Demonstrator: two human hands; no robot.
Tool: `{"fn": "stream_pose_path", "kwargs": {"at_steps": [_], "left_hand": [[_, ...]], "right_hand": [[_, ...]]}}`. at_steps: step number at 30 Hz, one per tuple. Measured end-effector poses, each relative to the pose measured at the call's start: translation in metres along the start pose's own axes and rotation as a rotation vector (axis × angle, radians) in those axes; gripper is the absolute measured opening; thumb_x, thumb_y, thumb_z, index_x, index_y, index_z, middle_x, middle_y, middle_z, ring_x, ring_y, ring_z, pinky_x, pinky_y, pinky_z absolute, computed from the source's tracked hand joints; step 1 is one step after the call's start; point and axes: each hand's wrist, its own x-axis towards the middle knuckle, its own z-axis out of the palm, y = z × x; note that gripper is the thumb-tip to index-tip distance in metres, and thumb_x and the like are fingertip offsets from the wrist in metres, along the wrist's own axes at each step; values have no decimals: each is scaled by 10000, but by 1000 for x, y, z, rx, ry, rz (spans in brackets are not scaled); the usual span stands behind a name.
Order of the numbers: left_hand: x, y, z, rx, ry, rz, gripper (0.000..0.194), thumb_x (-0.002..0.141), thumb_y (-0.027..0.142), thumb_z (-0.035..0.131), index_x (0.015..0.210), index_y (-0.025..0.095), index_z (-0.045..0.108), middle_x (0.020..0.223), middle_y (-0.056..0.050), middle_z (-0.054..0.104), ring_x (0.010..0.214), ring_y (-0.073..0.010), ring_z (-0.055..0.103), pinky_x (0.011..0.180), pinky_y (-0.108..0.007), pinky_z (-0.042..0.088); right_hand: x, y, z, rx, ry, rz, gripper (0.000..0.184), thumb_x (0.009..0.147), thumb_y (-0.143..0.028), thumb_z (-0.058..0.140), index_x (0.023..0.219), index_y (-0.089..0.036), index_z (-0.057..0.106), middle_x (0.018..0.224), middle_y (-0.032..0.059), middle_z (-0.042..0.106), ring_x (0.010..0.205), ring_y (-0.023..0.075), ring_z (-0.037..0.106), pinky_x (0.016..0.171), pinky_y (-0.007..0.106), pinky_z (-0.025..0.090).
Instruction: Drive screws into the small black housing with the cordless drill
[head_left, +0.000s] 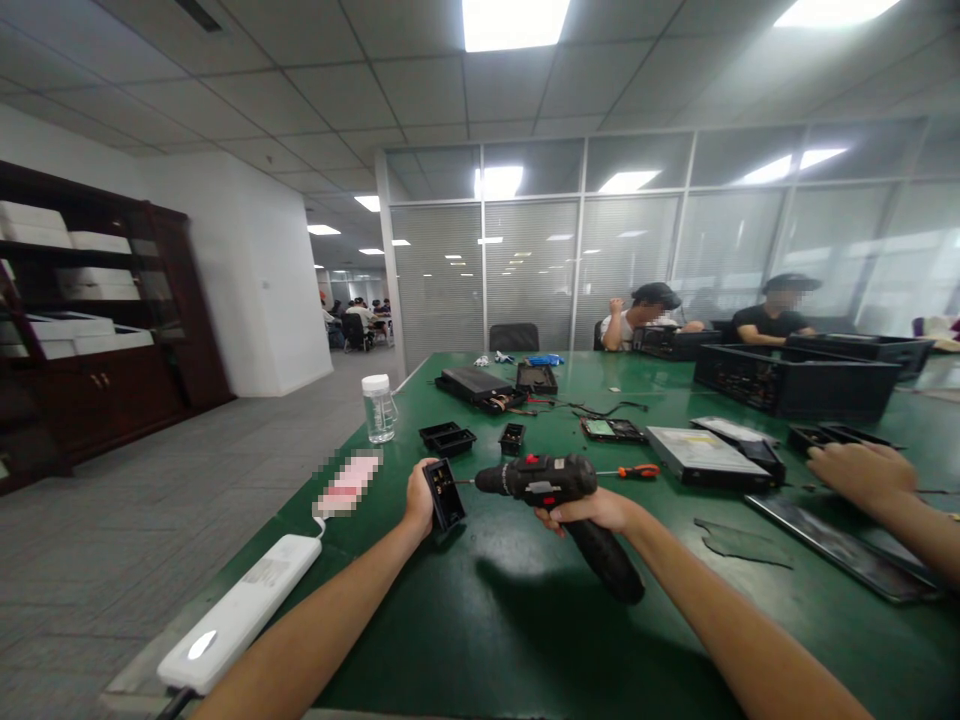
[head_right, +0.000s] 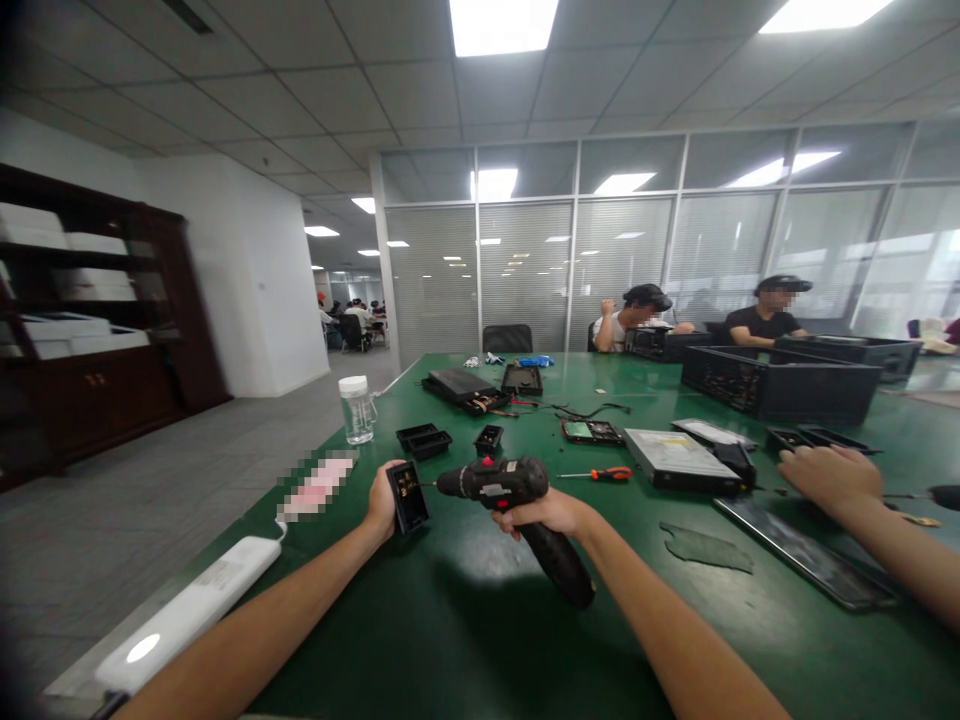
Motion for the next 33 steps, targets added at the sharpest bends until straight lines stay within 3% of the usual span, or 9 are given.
{"fn": "stream_pose_path", "kwargs": {"at_steps": [18,33], "left_hand": [[-3,5,3,-91,-62,-26,271,658,466,522,708,200,525,558,51,474,494,-118,447,526,-249,385],[-2,4,2,-48,-75,7,263,675,433,491,746,190,563,616,28,528,551,-130,486,547,-250,398]], "right_hand": [[0,0,0,7,20,-11,245,723,-276,682,847,-80,607,748,41,540,678,130,525,608,259,463],[0,1,0,6,15,-21,245,739,-283,674,852,-80,598,731,35,539,655,125,530,602,264,467]]}}
